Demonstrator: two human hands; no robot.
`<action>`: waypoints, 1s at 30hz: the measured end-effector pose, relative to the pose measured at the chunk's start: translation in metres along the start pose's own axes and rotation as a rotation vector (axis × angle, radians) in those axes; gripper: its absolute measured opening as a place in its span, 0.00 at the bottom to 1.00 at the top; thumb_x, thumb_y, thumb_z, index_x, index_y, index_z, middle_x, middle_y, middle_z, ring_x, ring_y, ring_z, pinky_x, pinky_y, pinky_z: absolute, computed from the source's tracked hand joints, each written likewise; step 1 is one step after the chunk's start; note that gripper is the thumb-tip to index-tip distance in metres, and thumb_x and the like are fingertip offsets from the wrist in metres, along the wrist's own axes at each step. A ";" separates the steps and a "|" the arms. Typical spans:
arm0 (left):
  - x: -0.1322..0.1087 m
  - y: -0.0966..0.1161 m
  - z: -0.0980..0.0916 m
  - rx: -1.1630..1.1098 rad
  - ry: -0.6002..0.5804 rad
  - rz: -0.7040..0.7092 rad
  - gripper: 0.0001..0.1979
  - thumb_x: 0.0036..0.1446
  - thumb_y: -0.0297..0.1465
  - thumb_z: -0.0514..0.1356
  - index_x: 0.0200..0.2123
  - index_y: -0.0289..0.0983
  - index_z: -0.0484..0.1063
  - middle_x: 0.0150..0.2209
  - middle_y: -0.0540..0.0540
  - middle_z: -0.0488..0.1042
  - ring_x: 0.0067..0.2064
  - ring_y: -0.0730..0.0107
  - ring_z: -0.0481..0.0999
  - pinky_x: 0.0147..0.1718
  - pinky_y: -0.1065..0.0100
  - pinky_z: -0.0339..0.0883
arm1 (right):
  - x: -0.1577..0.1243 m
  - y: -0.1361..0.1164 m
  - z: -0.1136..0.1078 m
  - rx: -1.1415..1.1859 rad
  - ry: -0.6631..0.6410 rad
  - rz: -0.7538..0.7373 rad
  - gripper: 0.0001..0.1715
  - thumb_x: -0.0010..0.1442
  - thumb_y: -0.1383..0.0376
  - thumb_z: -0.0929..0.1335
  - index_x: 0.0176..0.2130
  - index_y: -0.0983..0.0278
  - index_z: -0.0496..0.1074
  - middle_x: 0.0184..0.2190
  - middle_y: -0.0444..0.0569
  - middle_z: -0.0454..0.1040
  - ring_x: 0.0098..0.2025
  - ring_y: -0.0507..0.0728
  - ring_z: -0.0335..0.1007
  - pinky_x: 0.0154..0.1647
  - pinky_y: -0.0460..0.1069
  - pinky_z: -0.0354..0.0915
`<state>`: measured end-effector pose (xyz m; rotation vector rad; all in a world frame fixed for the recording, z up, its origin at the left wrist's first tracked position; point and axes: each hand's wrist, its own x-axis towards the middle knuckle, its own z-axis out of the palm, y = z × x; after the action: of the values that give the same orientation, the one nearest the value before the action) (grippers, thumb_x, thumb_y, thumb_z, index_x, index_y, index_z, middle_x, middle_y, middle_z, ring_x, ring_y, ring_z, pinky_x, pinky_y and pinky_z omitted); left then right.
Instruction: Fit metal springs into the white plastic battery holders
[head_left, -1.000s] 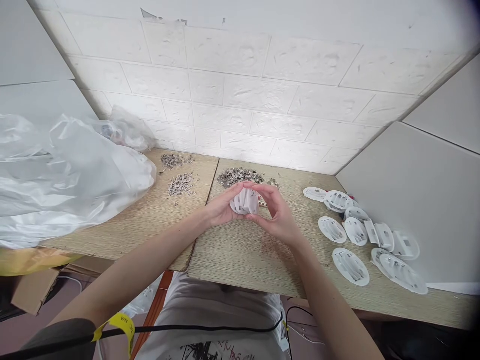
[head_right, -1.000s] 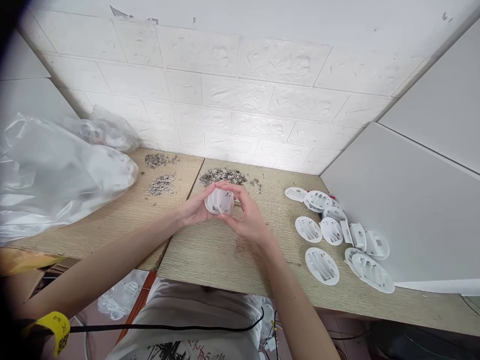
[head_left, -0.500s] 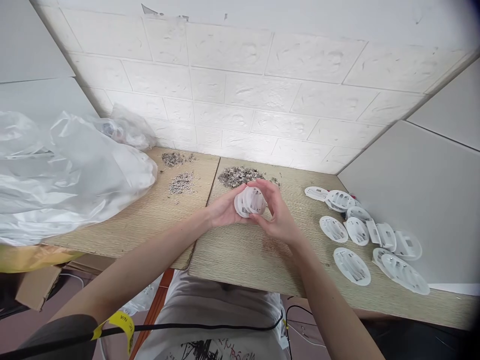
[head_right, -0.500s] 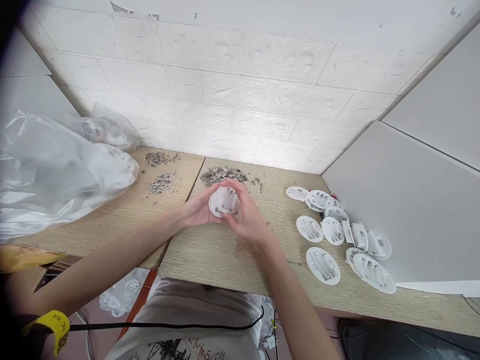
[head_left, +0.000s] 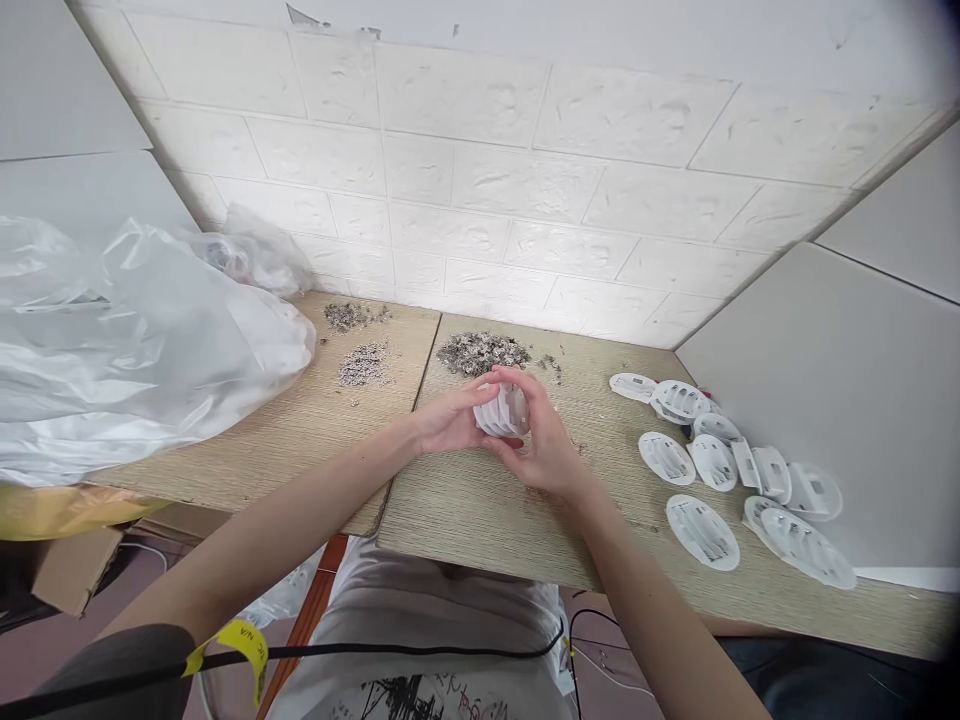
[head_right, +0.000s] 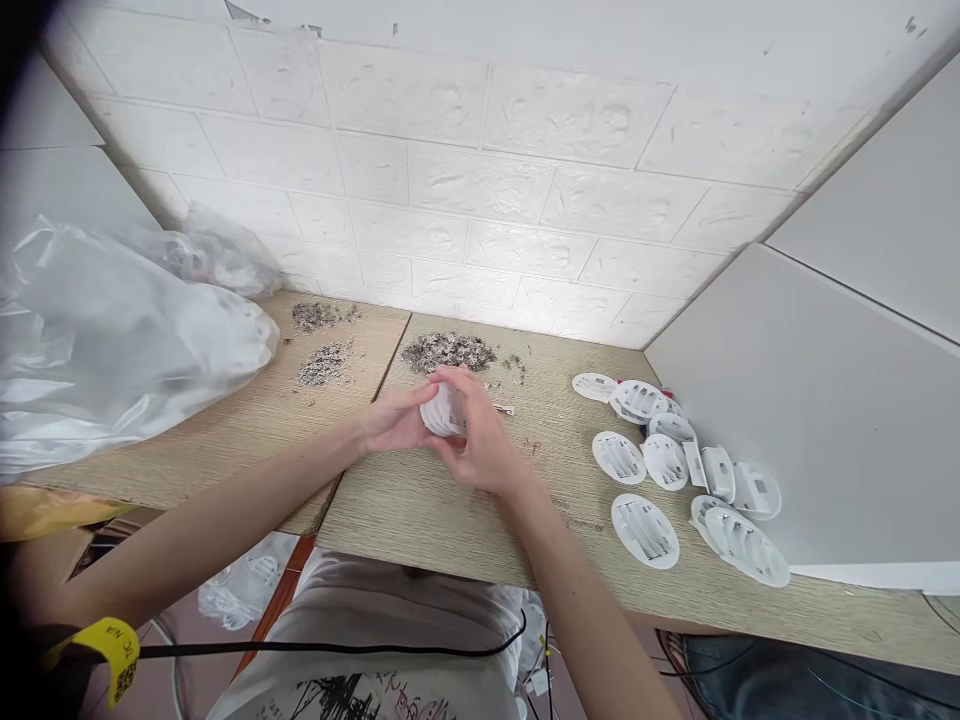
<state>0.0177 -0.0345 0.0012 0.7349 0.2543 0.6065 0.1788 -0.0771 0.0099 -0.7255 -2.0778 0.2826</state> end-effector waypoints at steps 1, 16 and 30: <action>0.000 -0.001 -0.001 0.016 0.010 0.005 0.24 0.56 0.35 0.63 0.56 0.41 0.65 0.47 0.41 0.74 0.45 0.59 0.76 0.45 0.56 0.68 | 0.000 0.000 0.000 -0.005 0.001 -0.005 0.41 0.57 0.67 0.69 0.63 0.56 0.49 0.56 0.55 0.63 0.62 0.63 0.57 0.64 0.66 0.55; 0.001 0.005 0.004 -0.087 -0.054 -0.050 0.31 0.59 0.50 0.53 0.61 0.41 0.60 0.53 0.40 0.72 0.52 0.56 0.72 0.46 0.61 0.62 | -0.004 0.012 0.002 -0.026 0.000 0.115 0.45 0.52 0.65 0.74 0.61 0.57 0.50 0.65 0.55 0.56 0.68 0.62 0.49 0.66 0.64 0.54; -0.004 0.005 0.014 0.041 -0.056 0.040 0.40 0.55 0.19 0.60 0.66 0.47 0.49 0.56 0.41 0.69 0.55 0.62 0.72 0.58 0.56 0.57 | -0.002 0.003 -0.008 0.062 0.351 0.342 0.31 0.49 0.62 0.74 0.51 0.61 0.63 0.49 0.52 0.68 0.50 0.60 0.68 0.47 0.56 0.70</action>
<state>0.0182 -0.0423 0.0151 0.7972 0.2018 0.6188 0.1878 -0.0767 0.0116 -1.0147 -1.6041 0.3776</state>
